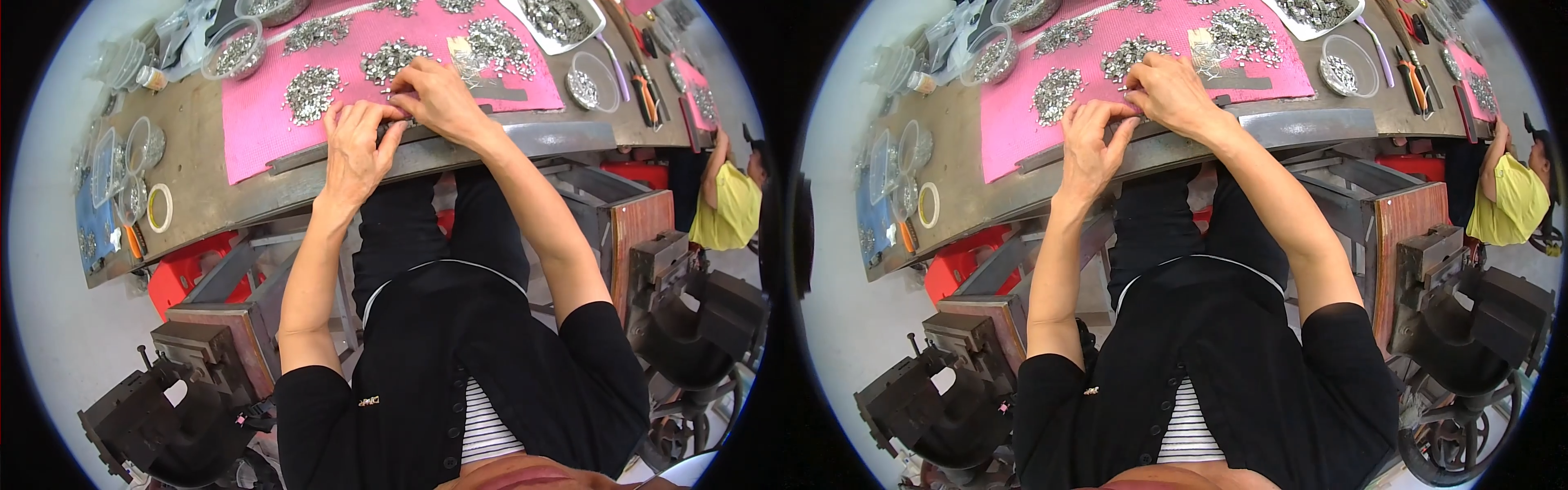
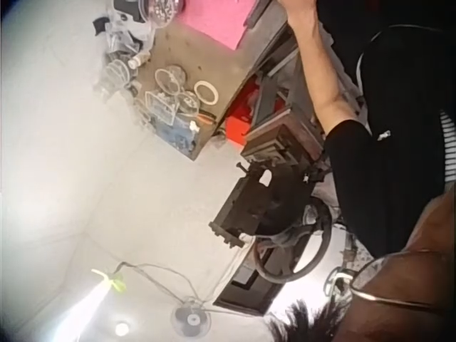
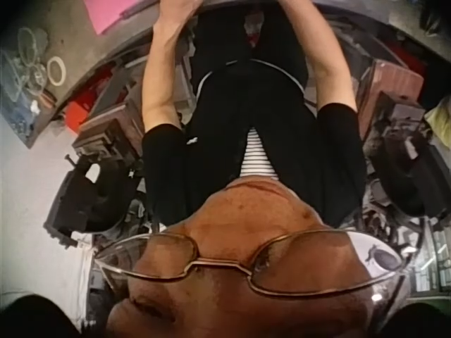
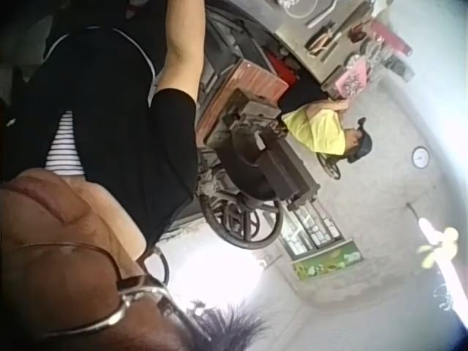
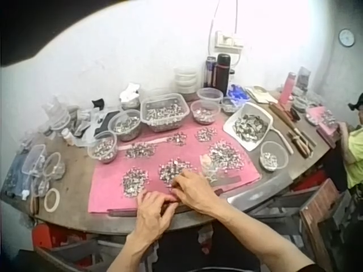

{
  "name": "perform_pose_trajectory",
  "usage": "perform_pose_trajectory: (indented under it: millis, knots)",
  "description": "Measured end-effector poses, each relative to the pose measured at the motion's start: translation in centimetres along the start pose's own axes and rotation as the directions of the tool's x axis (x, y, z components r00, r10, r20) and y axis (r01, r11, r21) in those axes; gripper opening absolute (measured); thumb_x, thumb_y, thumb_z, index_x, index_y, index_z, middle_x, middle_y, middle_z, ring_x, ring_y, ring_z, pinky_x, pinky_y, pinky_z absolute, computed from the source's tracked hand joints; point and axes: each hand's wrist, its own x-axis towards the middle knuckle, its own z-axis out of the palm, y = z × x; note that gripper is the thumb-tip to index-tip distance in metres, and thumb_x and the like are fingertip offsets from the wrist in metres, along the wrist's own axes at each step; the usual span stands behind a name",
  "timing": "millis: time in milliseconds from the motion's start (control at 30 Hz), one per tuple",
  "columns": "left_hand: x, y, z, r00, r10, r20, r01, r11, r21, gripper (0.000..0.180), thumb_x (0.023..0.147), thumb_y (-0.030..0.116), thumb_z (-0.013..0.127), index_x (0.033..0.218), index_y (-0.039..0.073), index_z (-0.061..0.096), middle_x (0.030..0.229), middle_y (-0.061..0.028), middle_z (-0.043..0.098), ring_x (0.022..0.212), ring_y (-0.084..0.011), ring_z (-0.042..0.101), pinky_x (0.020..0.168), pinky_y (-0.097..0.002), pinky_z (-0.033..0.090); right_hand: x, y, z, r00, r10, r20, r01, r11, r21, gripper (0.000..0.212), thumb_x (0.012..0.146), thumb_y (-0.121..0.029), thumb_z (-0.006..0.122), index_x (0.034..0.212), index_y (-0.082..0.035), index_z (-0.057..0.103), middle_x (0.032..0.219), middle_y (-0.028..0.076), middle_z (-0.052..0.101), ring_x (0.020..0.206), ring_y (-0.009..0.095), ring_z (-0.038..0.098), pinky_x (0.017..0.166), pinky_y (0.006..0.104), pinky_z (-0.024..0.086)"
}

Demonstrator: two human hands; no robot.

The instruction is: The person is picking small metal parts and precisely placing them into a specialized metal jig for assembly.

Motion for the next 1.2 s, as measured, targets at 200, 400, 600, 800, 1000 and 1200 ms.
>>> perform_pose_trajectory:
  millis: [200,400,600,800,1000,1200]
  knots:
    - [-0.3,0.0,0.2,1.0,-0.019,-0.015,0.019,1.0,0.005,0.015,0.084,0.013,0.075,0.095,0.007,0.066,0.087,-0.0054,0.063,0.084,-0.0263,0.06,0.103,-0.0466,0.036,-0.1,0.5,0.5,0.999,-0.05,-0.021,0.046,0.987,-0.153,0.011,0.087,-0.014,0.067,0.089,-0.004,0.068,0.087,0.01,0.062,0.086,0.03,0.063,0.078,0.0401,0.043]
    - [0.3,-0.1,-0.3,0.989,-0.136,-0.05,0.13,0.986,-0.104,0.009,0.087,0.012,0.072,0.093,0.007,0.067,0.083,-0.0059,0.064,0.08,-0.0247,0.06,0.094,-0.0438,0.039,0.1,0.7,0.2,0.997,-0.066,0.049,0.074,0.981,-0.18,0.01,0.089,-0.013,0.065,0.092,-0.004,0.067,0.089,0.009,0.061,0.091,0.029,0.061,0.081,0.0407,0.042]
    - [2.6,-2.8,-1.4,0.995,-0.094,0.022,0.089,0.981,0.172,0.013,0.088,0.024,0.072,0.095,0.013,0.073,0.085,-0.0025,0.066,0.087,-0.0223,0.06,0.096,-0.0441,0.033,-1.1,-0.6,-1.8,0.996,-0.062,0.065,0.068,0.993,-0.098,0.01,0.09,-0.013,0.064,0.093,-0.003,0.065,0.088,0.009,0.06,0.088,0.029,0.061,0.081,0.0397,0.042]
    - [3.1,-3.3,-1.1,0.989,-0.105,0.101,0.085,0.979,0.187,0.019,0.086,0.032,0.076,0.095,0.016,0.075,0.083,-0.002,0.064,0.089,-0.021,0.059,0.098,-0.0447,0.03,-3.3,-1.5,-2.8,0.994,-0.095,0.047,0.098,0.993,-0.065,0.009,0.09,-0.012,0.065,0.093,-0.004,0.065,0.088,0.008,0.059,0.087,0.027,0.06,0.081,0.0389,0.041]
    - [2.9,-3.7,-1.1,0.979,-0.168,0.114,0.149,0.976,0.158,0.02,0.086,0.032,0.076,0.093,0.014,0.075,0.081,-0.0014,0.064,0.086,-0.0201,0.06,0.097,-0.0449,0.03,-3.5,-1.3,-2.8,0.994,-0.102,0.034,0.104,0.993,-0.054,0.007,0.088,-0.012,0.067,0.092,-0.007,0.069,0.086,0.006,0.061,0.085,0.025,0.06,0.081,0.0374,0.041]
    - [2.9,-3.8,-1.0,0.981,-0.177,0.075,0.164,0.974,0.155,0.016,0.087,0.027,0.074,0.091,0.011,0.073,0.08,-0.0016,0.065,0.082,-0.0197,0.062,0.097,-0.0446,0.031,-0.5,-0.2,-1.4,0.999,-0.05,-0.004,0.05,0.999,-0.009,0.009,0.088,-0.014,0.069,0.093,-0.007,0.071,0.083,0.005,0.064,0.082,0.024,0.063,0.08,0.0367,0.041]
